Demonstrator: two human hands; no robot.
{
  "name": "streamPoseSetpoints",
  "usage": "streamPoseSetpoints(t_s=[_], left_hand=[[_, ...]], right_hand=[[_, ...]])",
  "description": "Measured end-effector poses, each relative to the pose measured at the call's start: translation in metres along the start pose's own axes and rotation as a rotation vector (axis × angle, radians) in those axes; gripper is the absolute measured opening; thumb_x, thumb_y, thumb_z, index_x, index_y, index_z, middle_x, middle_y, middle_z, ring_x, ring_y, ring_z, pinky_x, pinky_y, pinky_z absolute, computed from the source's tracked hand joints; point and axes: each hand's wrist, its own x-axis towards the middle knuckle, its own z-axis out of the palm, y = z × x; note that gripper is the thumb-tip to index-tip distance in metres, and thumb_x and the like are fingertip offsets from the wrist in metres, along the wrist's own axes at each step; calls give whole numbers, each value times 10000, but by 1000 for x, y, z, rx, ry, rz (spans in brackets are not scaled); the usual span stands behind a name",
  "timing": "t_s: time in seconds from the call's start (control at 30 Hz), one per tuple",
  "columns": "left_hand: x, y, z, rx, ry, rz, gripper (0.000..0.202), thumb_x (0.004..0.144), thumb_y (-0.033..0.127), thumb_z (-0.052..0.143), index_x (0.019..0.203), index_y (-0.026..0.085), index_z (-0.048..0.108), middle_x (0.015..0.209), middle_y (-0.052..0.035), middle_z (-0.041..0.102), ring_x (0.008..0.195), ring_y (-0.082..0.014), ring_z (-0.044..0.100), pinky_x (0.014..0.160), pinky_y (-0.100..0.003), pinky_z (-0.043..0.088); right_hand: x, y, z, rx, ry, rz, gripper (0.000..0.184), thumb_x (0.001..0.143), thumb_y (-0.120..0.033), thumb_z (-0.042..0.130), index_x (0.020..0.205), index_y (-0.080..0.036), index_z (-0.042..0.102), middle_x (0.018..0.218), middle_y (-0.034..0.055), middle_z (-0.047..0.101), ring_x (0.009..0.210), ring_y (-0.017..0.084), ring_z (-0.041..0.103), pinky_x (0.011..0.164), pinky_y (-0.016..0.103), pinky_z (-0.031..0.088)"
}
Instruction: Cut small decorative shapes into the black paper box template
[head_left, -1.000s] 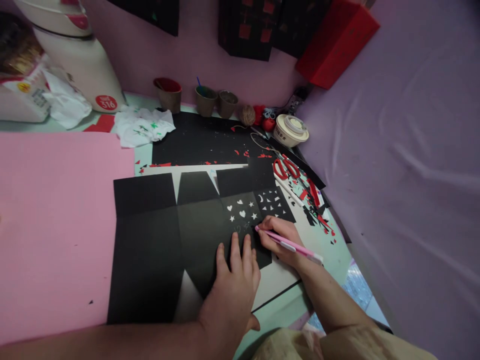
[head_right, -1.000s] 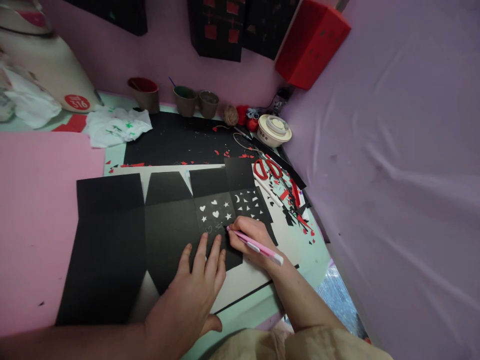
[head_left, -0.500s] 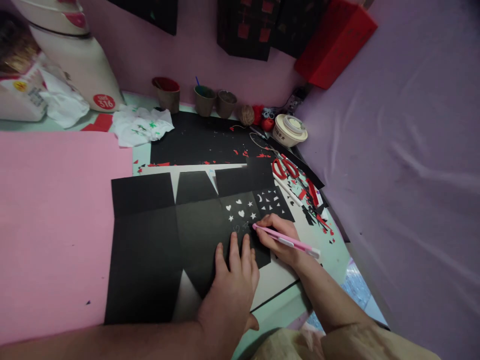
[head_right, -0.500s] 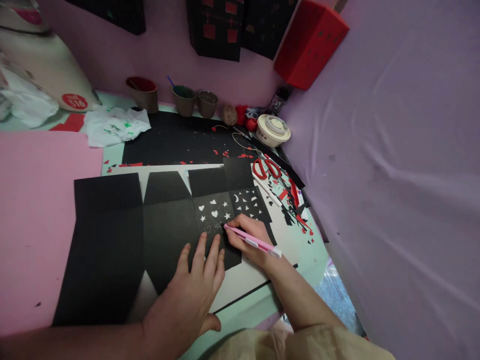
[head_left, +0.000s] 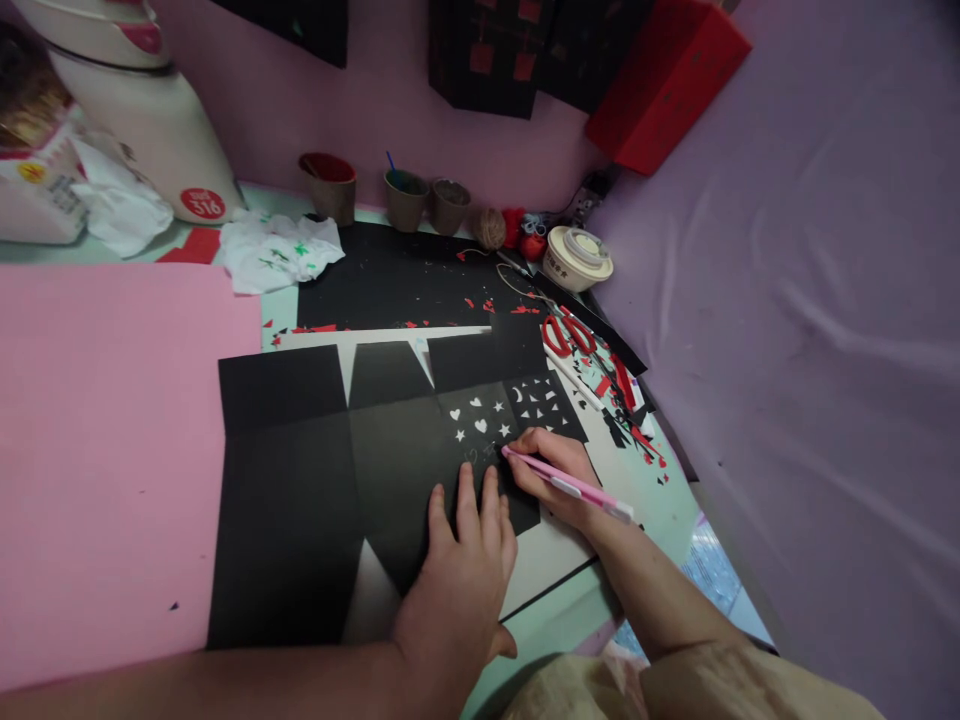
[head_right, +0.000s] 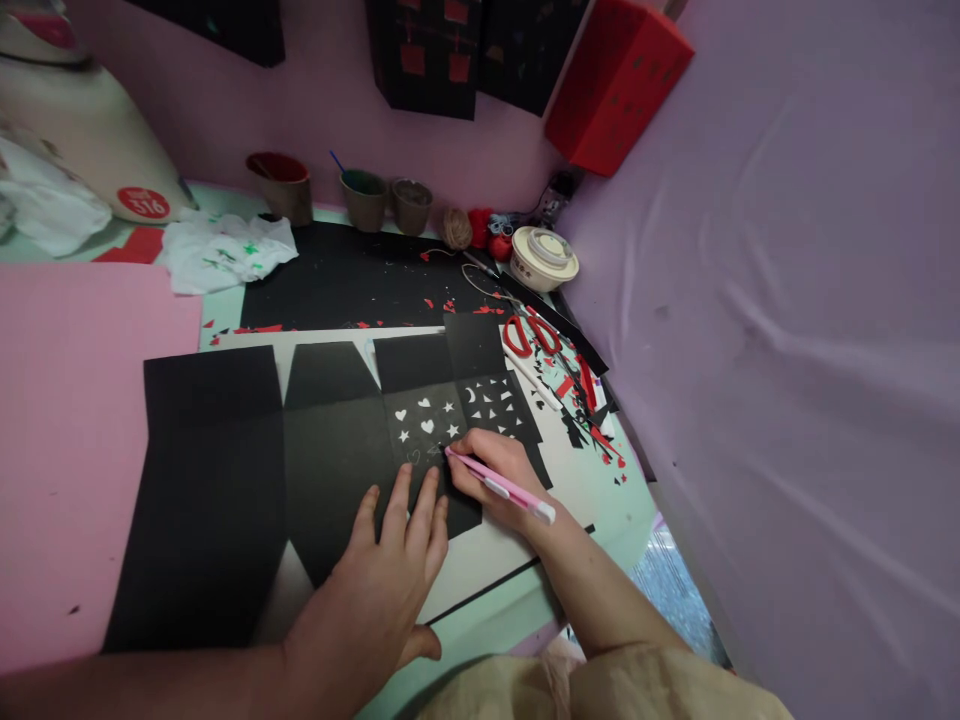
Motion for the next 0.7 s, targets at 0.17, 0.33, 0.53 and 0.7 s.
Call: streamPoseSetpoints(t_s=[0.17, 0.33, 0.53, 0.7], left_hand=[[-1, 0, -1, 4, 13, -2, 1026, 643, 754, 663, 1436, 142, 443, 1522, -224, 294, 1398, -474, 270, 1062, -665, 329], [1, 0, 0, 20, 1, -2, 1022, 651, 769, 641, 1439, 149, 441, 1523, -220, 296, 1397, -473, 273, 1060, -664, 333], [1, 0, 1, 43, -5, 0, 1024, 649, 781, 631, 1442, 163, 438, 1528, -213, 293, 1393, -476, 278, 1054, -661, 339], [0, 1, 2, 35, 2, 3, 1026, 648, 772, 641, 1444, 159, 434, 1528, -221, 285, 1397, -480, 264, 1054, -674, 328]], right_hand=[[0, 0, 0, -13, 4, -4, 138, 885, -232, 574, 750, -225, 546, 717, 8, 648, 627, 140, 614, 596, 256, 471], [-2, 1, 0, 10, 21, 0, 62, 890, -233, 593, 829, -225, 595, 756, 8, 674, 669, 138, 635, 613, 246, 479], [-2, 2, 0, 7, 13, -14, 30, 890, -225, 593, 864, -222, 608, 798, 16, 692, 705, 137, 652, 636, 241, 493], [-1, 2, 1, 9, 6, -22, 98, 884, -199, 583, 794, -221, 551, 754, 9, 659, 671, 133, 626, 626, 245, 472]])
